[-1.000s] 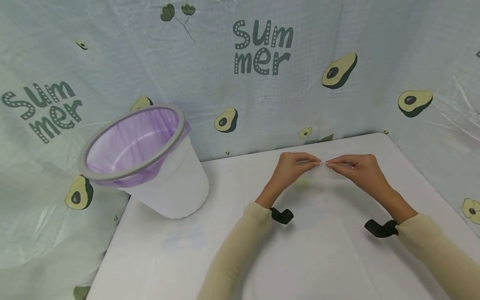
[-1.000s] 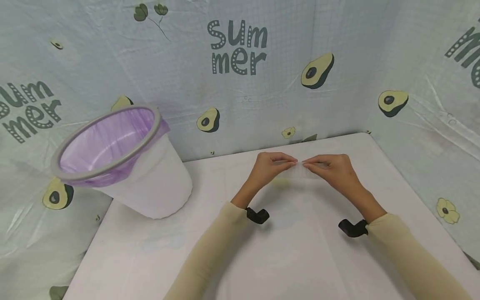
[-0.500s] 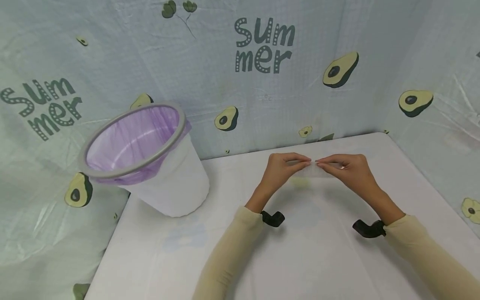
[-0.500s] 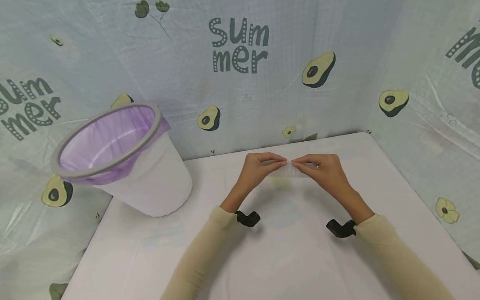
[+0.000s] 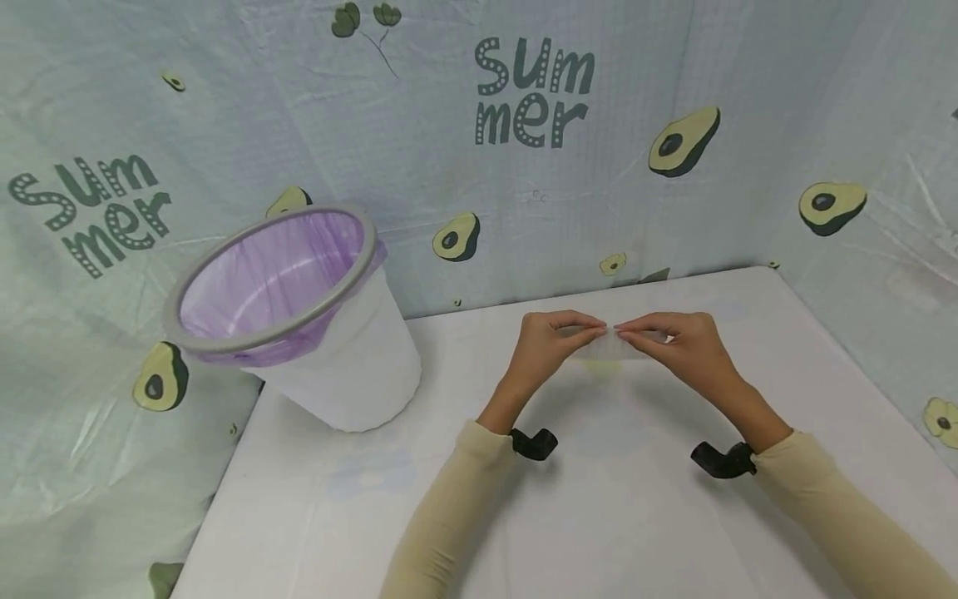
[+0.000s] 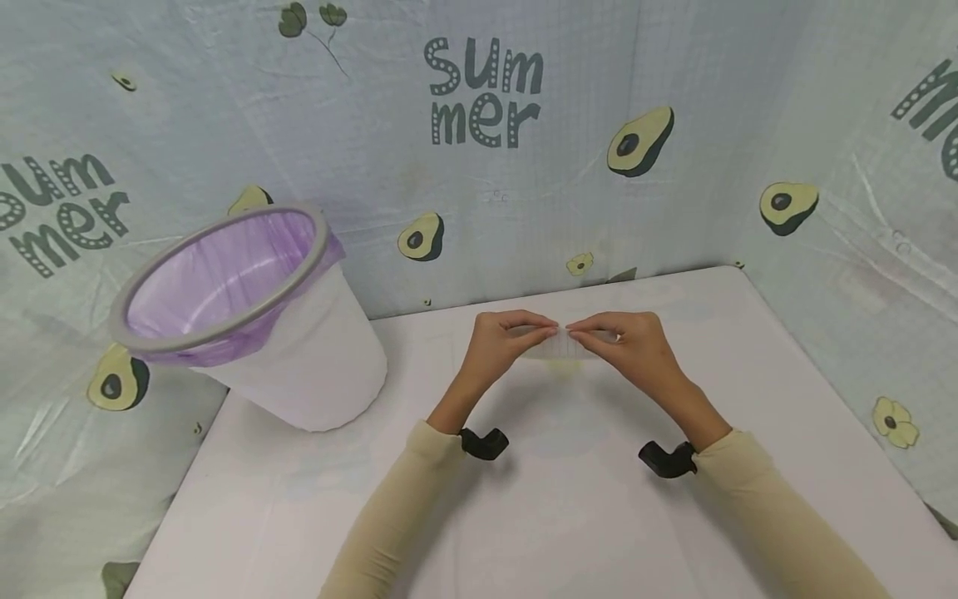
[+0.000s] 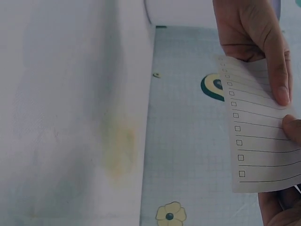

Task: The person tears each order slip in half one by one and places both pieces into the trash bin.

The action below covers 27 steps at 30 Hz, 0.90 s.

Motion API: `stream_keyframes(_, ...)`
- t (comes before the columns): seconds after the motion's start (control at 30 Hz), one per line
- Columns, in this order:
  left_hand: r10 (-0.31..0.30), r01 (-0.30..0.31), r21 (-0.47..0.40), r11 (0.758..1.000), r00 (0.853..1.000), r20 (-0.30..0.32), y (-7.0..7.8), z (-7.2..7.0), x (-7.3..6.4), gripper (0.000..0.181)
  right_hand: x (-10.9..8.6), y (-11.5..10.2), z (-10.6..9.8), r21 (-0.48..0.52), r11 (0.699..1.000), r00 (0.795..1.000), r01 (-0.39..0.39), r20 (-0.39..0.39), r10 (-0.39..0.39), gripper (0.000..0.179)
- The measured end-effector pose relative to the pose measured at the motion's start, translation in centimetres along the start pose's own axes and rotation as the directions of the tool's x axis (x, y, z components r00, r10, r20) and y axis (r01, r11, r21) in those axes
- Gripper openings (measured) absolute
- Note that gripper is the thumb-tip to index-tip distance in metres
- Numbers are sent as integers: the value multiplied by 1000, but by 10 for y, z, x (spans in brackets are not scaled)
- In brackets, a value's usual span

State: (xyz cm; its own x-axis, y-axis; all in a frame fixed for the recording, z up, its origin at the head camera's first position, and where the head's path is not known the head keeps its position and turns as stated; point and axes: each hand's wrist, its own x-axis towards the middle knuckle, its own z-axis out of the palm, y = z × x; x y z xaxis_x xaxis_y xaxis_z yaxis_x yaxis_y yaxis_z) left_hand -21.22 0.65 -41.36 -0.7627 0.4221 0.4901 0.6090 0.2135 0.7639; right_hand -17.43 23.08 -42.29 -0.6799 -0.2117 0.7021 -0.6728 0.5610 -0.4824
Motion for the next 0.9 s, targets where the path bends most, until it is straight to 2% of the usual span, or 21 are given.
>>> stream_keyframes(0.57, 40, -39, 24, 999, 998, -50, 3, -12, -8, 13, 5, -9, 12, 48, 999, 1000, 3, -8, -3, 20)
stream_keyframes(0.9, 75, -72, 35, 997, 994, -77, 5, -25, -11, 11, 13, -16, 18, 68, 998, 1000, 14, -8, -14, 19)
